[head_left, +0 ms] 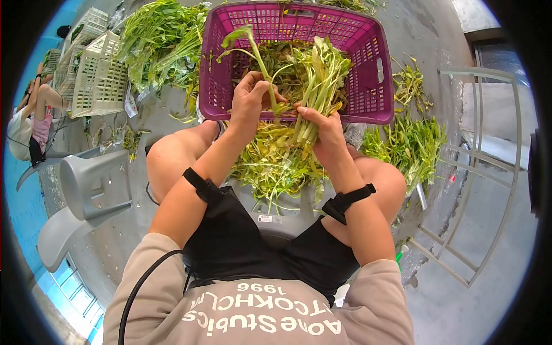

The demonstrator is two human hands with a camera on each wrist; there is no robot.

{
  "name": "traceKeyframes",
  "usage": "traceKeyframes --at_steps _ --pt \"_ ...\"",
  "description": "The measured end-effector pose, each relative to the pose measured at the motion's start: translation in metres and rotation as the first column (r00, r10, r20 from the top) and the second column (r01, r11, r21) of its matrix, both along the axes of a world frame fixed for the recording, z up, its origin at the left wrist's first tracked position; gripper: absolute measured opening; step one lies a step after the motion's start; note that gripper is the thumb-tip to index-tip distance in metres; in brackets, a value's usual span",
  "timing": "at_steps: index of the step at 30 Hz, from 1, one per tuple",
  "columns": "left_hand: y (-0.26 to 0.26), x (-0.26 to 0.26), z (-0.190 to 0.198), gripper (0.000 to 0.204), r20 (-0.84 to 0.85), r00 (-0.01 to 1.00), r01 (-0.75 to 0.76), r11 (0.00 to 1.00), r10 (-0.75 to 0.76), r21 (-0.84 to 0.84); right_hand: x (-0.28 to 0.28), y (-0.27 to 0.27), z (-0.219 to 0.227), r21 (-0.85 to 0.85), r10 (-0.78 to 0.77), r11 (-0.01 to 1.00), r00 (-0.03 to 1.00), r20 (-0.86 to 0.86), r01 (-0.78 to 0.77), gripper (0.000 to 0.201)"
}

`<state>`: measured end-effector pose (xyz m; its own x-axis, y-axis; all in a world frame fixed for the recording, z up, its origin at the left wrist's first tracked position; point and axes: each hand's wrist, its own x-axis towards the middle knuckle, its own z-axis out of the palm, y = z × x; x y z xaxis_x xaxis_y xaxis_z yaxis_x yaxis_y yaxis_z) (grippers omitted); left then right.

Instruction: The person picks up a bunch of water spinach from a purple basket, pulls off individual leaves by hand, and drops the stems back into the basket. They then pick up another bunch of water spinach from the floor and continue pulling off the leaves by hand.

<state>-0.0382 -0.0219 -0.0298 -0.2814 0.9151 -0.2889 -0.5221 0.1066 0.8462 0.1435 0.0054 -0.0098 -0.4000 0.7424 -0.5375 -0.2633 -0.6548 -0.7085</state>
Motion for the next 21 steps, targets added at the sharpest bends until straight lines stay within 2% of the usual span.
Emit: traceKeyframes --at_steps 2,4,5,8,9,11,16,18,21 --pt "0.0 -0.001 0.001 0.014 0.009 0.999 -0.034 0.999 0.034 -0.017 0.0 0.0 -0.002 0.013 0.026 1.0 0.999 -0.02 -0.026 0.024" --pt "0.0 -0.004 0.004 0.014 0.13 0.985 -0.093 0.986 0.111 -0.138 0.001 -0.001 0.0 0.026 0.053 0.998 0.998 -0.04 -0.052 0.025" --pt "0.0 -0.005 0.003 0.014 0.13 0.985 -0.096 0.986 0.115 -0.139 0.001 -0.002 0.002 0.03 0.063 0.998 0.997 -0.051 -0.062 0.025" --pt "0.0 -0.005 0.001 0.02 0.134 0.989 0.097 0.958 -0.062 -0.269 0.0 -0.002 0.005 0.047 0.096 0.995 0.993 -0.069 -0.093 0.027" --pt "-0.001 -0.003 0.001 0.02 0.134 0.989 0.092 0.959 -0.058 -0.269 0.0 -0.003 0.005 0.06 0.112 0.992 0.991 -0.074 -0.107 0.028" --pt "-0.003 0.002 0.005 0.022 0.247 0.954 0.24 0.926 -0.169 -0.292 -0.002 -0.004 0.006 0.062 0.127 0.991 0.989 -0.082 -0.122 0.03" --pt "-0.002 0.003 0.004 0.02 0.167 0.964 0.24 0.947 -0.207 -0.212 -0.002 -0.005 0.004 0.061 0.154 0.987 0.985 -0.081 -0.149 0.035" --pt "-0.001 0.001 0.007 0.019 0.102 0.987 0.146 0.968 -0.127 -0.203 -0.002 -0.005 -0.001 0.021 0.129 0.991 0.991 -0.021 -0.128 0.036" --pt "0.0 -0.005 0.012 0.018 0.088 0.994 0.083 0.982 -0.069 -0.17 -0.005 -0.004 0.004 0.027 0.083 0.996 0.996 -0.032 -0.082 0.039"
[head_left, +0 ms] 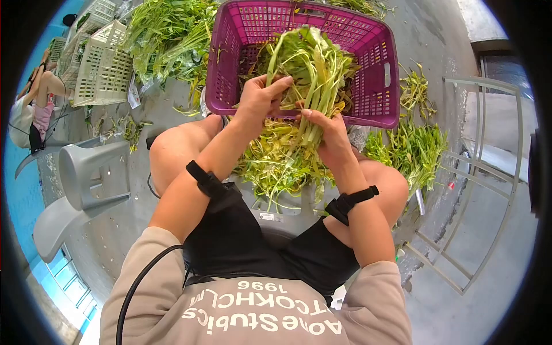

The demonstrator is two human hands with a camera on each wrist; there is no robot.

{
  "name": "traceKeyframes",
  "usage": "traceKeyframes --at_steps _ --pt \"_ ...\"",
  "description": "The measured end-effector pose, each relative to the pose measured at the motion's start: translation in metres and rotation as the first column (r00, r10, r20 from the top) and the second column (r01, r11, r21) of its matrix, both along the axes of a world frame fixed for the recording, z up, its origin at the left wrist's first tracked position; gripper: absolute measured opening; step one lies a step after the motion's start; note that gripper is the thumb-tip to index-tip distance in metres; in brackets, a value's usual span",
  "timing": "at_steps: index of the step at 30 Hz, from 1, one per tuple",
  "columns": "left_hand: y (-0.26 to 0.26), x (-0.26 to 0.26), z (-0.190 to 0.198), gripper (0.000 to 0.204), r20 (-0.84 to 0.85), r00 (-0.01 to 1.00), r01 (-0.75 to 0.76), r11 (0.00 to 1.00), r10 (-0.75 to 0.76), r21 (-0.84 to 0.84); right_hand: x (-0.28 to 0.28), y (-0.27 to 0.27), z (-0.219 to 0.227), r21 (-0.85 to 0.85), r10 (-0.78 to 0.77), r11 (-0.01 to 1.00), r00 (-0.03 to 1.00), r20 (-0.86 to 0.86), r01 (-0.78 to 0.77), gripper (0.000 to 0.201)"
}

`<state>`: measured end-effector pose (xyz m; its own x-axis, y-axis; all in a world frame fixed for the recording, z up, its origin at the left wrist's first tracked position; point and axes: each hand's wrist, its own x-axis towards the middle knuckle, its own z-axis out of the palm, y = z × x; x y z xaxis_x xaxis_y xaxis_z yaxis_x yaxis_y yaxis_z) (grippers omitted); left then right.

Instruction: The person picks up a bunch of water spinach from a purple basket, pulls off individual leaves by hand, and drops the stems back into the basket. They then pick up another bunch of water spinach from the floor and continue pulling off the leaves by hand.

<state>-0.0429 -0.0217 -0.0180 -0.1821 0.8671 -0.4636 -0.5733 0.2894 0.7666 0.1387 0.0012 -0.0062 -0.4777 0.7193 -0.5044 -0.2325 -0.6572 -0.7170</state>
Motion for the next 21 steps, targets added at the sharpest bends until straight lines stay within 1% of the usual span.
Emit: traceKeyframes --at_steps 1,2,5,6,8,9,10,12,13,14,16,17,18,19,20,21 --pt "0.001 -0.003 -0.003 0.018 -0.062 0.998 -0.018 1.0 0.019 0.021 0.0 0.0 0.001 0.0 -0.001 1.0 1.0 0.0 0.001 0.039" --pt "0.002 -0.006 0.003 0.018 -0.062 0.998 -0.018 1.0 0.019 0.021 0.002 0.001 0.002 -0.007 0.001 1.0 1.0 0.007 -0.001 0.039" --pt "0.001 -0.028 0.03 0.018 -0.188 0.978 -0.083 0.994 0.095 0.073 0.004 0.004 0.003 0.001 0.038 0.999 0.999 0.003 -0.038 0.039" --pt "-0.002 -0.039 0.037 0.019 -0.218 0.964 -0.127 0.985 0.151 0.12 0.004 0.005 0.004 0.014 0.066 0.998 0.998 0.0 -0.066 0.038" --pt "-0.012 -0.073 0.065 0.017 -0.458 0.871 -0.106 0.978 0.179 0.181 -0.001 0.003 0.008 0.057 0.002 0.998 1.0 0.017 -0.003 0.03" --pt "-0.019 -0.092 0.08 0.017 -0.56 0.797 -0.128 0.969 0.229 0.213 0.002 0.006 0.001 0.051 0.046 0.998 0.999 -0.022 -0.045 0.03" --pt "-0.025 -0.111 0.095 0.019 -0.646 0.713 -0.14 0.958 0.273 0.25 0.004 0.008 -0.005 0.049 0.083 0.996 0.995 -0.057 -0.081 0.029" --pt "-0.044 -0.158 0.116 0.025 -0.828 0.511 -0.172 0.971 0.232 0.166 0.001 0.007 0.0 0.041 0.084 0.996 0.993 -0.084 -0.08 0.028" --pt "-0.054 -0.183 0.116 0.027 -0.943 0.277 -0.154 0.977 0.187 0.148 0.001 0.007 0.004 0.034 0.081 0.996 0.992 -0.097 -0.078 0.028" --pt "-0.064 -0.209 0.108 0.029 -0.991 0.024 -0.141 0.982 0.132 0.127 0.001 0.008 0.006 0.04 0.077 0.996 0.992 -0.102 -0.073 0.028" --pt "-0.092 -0.254 0.081 0.032 -0.965 -0.24 -0.146 0.987 -0.105 -0.071 0.0 0.007 0.009 0.006 0.082 0.997 0.978 -0.191 -0.082 0.027" --pt "-0.107 -0.277 0.067 0.032 -0.964 -0.247 -0.142 0.988 -0.1 -0.066 0.001 0.006 0.013 -0.007 0.089 0.996 0.975 -0.205 -0.092 0.026" --pt "-0.121 -0.299 0.053 0.034 -0.936 -0.2 -0.178 0.95 -0.289 -0.255 0.001 0.006 0.014 -0.004 0.085 0.996 0.974 -0.21 -0.087 0.026" --pt "-0.126 -0.308 0.047 0.037 -0.871 -0.146 -0.204 0.876 -0.468 -0.437 0.002 0.006 0.014 -0.01 0.087 0.996 0.965 -0.247 -0.093 0.025" --pt "-0.125 -0.303 0.049 0.037 -0.871 -0.147 -0.201 0.877 -0.468 -0.437 0.003 0.006 0.014 -0.016 0.091 0.995 0.955 -0.282 -0.099 0.024" --pt "-0.123 -0.29 0.054 0.038 -0.893 0.057 -0.236 0.864 -0.446 -0.446 0.004 0.005 0.014 -0.017 0.09 0.995 0.956 -0.28 -0.098 0.024"
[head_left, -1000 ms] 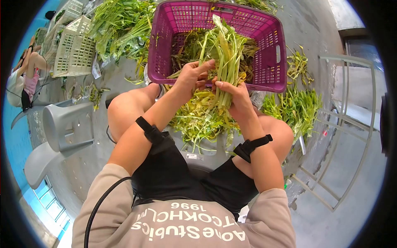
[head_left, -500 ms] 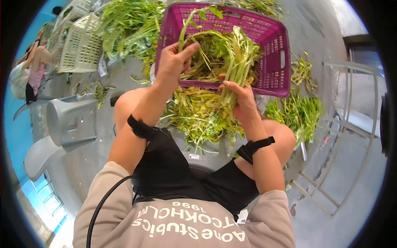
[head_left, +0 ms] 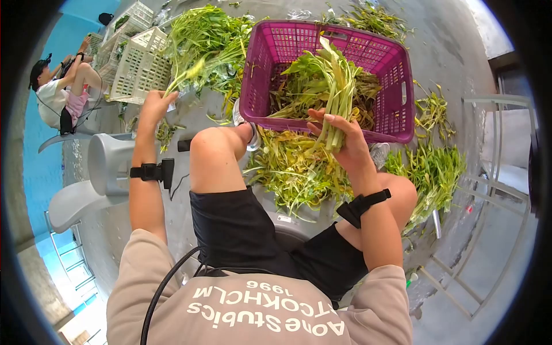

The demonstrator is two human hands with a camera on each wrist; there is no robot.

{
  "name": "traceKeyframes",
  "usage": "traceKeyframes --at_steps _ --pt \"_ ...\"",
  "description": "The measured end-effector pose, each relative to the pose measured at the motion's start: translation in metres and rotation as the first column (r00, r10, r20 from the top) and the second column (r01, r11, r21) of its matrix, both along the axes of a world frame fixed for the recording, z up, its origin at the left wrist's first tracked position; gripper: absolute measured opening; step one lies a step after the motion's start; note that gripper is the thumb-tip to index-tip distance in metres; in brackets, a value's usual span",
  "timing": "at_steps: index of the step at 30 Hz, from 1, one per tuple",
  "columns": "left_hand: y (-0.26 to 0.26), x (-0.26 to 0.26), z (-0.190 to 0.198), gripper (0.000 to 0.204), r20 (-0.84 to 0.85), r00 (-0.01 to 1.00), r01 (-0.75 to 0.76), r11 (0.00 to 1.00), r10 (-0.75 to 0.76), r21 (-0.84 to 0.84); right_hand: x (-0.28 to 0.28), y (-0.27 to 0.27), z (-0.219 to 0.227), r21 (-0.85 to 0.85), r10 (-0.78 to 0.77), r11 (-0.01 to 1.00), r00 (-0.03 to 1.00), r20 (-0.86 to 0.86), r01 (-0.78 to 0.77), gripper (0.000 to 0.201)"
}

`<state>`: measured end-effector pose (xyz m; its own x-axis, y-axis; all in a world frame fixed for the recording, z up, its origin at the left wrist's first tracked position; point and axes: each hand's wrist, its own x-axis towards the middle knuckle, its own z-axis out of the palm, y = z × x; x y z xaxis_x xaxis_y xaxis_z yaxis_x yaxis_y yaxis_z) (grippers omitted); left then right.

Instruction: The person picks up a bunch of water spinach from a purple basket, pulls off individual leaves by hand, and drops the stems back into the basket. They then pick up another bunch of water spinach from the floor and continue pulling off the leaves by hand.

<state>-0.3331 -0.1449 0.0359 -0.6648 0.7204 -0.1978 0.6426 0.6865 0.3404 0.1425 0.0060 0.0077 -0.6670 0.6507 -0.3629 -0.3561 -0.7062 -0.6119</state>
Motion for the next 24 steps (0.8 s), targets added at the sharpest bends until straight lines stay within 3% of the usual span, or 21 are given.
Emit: traceKeyframes --at_steps 1,2,4,5,8,11,12,13,15,19,21,24 --pt "0.004 0.012 0.003 0.039 0.169 0.978 -0.128 0.992 0.123 0.021 0.001 0.0 0.0 -0.023 0.002 1.0 0.997 -0.072 -0.004 0.022" --pt "0.011 0.027 0.007 0.039 0.176 0.976 -0.132 0.991 0.127 0.018 0.001 -0.001 0.0 -0.045 0.005 0.999 0.99 -0.141 -0.012 0.02" --pt "0.026 0.064 0.015 0.04 0.59 0.806 -0.225 0.95 0.057 0.216 0.001 -0.002 0.001 -0.068 -0.011 0.998 0.984 -0.179 -0.001 0.019" --pt "0.038 0.081 0.015 0.039 0.651 0.758 -0.2 0.937 -0.037 0.285 0.002 -0.002 0.002 -0.09 -0.034 0.996 0.974 -0.223 0.014 0.018" --pt "0.079 0.152 0.028 0.039 0.724 0.645 -0.126 0.901 -0.244 0.416 0.006 0.001 0.01 -0.073 -0.085 0.995 0.964 -0.254 0.069 0.015" --pt "0.113 0.223 0.025 0.036 0.845 0.437 -0.109 0.914 -0.308 0.39 0.016 0.006 0.019 -0.038 -0.132 0.991 0.956 -0.264 0.126 0.022" --pt "0.12 0.244 0.016 0.031 0.885 0.307 -0.133 0.905 -0.349 0.403 0.018 0.008 0.021 -0.037 -0.136 0.991 0.941 -0.309 0.131 0.026" --pt "0.124 0.268 0.013 0.028 0.88 0.317 -0.142 0.9 -0.353 0.412 0.021 0.009 0.022 -0.037 -0.141 0.99 0.925 -0.353 0.137 0.03" --pt "0.128 0.294 -0.003 0.026 0.905 0.123 -0.207 0.881 -0.408 0.426 0.026 0.012 0.023 -0.015 -0.148 0.988 0.934 -0.325 0.152 0.034" --pt "0.121 0.32 -0.022 0.025 0.935 0.033 -0.27 0.898 -0.353 0.348 0.032 0.012 0.018 -0.039 -0.222 0.975 0.947 -0.231 0.219 0.037" --pt "0.115 0.325 -0.027 0.024 0.915 0.119 -0.094 0.913 -0.386 0.397 0.032 0.009 0.018 -0.063 -0.278 0.96 0.954 -0.115 0.272 0.039" --pt "0.119 0.331 -0.032 0.027 0.924 0.063 -0.083 0.921 -0.377 0.382 0.029 0.011 0.01 -0.032 -0.278 0.96 0.959 -0.048 0.277 0.04"
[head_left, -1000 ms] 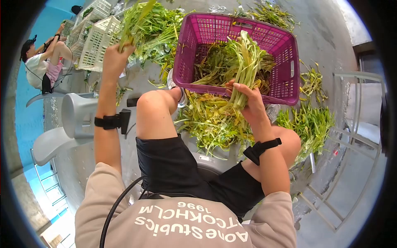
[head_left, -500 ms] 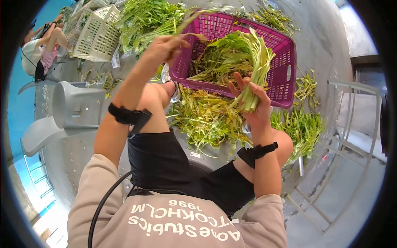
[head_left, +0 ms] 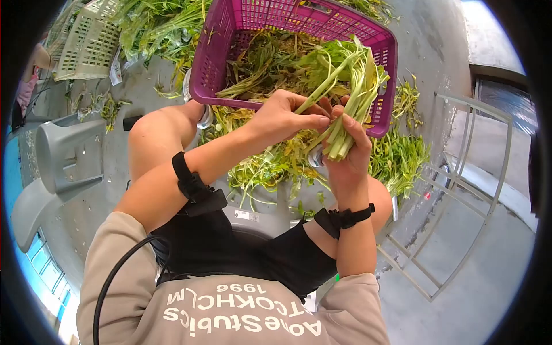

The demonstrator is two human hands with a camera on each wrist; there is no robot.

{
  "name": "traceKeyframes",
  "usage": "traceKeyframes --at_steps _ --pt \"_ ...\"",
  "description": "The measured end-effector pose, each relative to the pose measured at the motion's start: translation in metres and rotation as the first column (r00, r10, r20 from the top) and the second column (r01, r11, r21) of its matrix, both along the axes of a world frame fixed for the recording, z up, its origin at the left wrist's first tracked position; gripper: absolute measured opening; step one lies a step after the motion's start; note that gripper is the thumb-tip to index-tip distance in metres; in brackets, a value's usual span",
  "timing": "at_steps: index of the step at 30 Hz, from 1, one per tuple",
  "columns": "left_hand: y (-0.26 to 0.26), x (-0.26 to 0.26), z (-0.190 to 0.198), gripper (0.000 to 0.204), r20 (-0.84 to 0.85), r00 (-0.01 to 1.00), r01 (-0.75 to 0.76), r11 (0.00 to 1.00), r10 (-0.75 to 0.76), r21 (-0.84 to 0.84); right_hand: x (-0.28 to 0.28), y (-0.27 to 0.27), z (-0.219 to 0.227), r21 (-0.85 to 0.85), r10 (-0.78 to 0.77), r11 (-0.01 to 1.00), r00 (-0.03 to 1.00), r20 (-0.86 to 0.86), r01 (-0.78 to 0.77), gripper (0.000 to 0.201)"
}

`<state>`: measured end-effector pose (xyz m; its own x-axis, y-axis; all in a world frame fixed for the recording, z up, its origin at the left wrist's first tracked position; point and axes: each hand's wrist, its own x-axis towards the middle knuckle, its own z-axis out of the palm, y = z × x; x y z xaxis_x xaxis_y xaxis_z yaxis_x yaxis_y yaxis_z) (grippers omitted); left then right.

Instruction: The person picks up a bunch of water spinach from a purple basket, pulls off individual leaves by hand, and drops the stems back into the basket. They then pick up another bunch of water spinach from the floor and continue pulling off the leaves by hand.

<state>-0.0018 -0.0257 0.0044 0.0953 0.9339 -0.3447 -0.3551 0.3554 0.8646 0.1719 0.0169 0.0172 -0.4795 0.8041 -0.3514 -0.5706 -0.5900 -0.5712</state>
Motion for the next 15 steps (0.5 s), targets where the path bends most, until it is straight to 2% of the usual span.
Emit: traceKeyframes --at_steps 4,7,10,12,15 --pt "0.012 -0.002 -0.009 0.033 0.02 0.999 0.049 0.998 -0.048 -0.05 0.0 0.001 -0.009 0.041 0.05 0.998 0.996 0.079 -0.053 0.041" --pt "0.014 -0.002 -0.012 0.03 0.049 0.996 0.082 0.994 -0.079 -0.066 -0.008 0.0 -0.001 0.02 0.011 1.0 0.986 0.166 -0.015 0.042" --pt "0.015 -0.002 -0.014 0.027 0.06 0.992 0.11 0.993 -0.108 -0.035 -0.006 0.002 -0.001 -0.008 0.028 1.0 0.992 0.127 -0.027 0.043" --pt "0.015 -0.001 -0.015 0.021 0.082 0.993 0.099 0.989 -0.091 -0.108 -0.004 0.002 -0.005 -0.006 0.044 0.999 0.995 0.09 -0.043 0.044" --pt "0.016 -0.001 -0.018 0.021 0.13 0.985 0.125 0.984 -0.109 -0.124 -0.004 0.003 -0.008 -0.01 0.058 0.998 0.996 0.064 -0.057 0.045"
